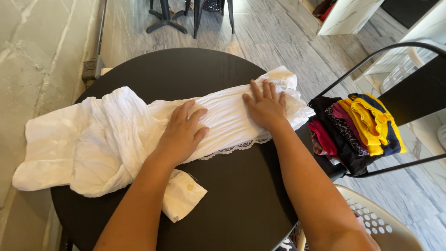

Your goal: The person is smoothing out a wrinkled white shirt on a round table and folding it neatly into a rectangle.

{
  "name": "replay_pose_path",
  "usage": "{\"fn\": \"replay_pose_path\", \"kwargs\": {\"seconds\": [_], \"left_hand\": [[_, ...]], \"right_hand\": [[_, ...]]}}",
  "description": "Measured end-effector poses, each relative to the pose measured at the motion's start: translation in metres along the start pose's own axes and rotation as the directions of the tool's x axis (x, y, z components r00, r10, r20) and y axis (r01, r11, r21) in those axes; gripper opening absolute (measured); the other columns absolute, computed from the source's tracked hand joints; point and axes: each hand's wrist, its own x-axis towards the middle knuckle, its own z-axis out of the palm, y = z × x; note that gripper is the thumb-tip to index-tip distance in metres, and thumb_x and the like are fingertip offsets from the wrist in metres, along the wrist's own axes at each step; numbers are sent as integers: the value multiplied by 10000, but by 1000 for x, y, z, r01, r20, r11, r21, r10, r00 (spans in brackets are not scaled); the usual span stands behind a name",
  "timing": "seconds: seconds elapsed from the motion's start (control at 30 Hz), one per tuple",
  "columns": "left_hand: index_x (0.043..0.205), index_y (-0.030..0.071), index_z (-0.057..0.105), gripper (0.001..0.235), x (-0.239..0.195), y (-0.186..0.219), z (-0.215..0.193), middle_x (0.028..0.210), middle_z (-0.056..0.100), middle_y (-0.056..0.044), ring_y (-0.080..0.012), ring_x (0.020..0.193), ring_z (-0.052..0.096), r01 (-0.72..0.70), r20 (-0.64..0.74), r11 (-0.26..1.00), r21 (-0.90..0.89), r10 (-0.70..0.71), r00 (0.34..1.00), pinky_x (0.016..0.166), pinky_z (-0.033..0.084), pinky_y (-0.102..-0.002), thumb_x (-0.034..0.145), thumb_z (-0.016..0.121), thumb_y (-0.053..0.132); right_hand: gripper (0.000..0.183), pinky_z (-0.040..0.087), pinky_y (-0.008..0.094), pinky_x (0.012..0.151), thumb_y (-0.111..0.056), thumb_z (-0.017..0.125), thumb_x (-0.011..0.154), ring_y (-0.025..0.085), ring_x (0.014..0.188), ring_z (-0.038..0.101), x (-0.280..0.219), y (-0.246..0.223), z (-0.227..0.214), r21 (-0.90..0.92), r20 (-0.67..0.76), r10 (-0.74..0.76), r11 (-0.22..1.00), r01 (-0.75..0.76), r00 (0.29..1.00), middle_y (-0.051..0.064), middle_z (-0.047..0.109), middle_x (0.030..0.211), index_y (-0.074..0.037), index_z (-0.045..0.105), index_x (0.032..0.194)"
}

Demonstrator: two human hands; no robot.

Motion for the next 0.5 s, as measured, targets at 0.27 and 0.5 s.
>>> {"fn": "replay_pose_path", "kwargs": {"seconds": [0.27, 0.5], "left_hand": [[1471, 157, 509, 454, -2, 6, -9, 1523, 373, -218, -389, 1486, 328, 7, 14, 1000, -30, -7, 1000, 1232, 230, -530, 1035, 554, 275], [1319, 176, 667, 335, 1, 7, -21, 1426, 523, -153, -365, 1420, 459, -94, -98, 979, -181, 77, 992, 1174, 369, -501, 990, 620, 145]], "right_hand": [[715, -35, 599, 1251, -686, 118, 1041, 286, 1602, 41, 11, 15, 4, 20, -50, 114, 993, -113, 992, 127, 104, 1735, -336, 177, 1662], [655, 27, 615, 1243, -603, 162, 1083, 289, 1594, 111, 14, 18, 8, 70, -111, 109, 992, -102, 988, 143, 192, 1716, -292, 256, 1652]]}}
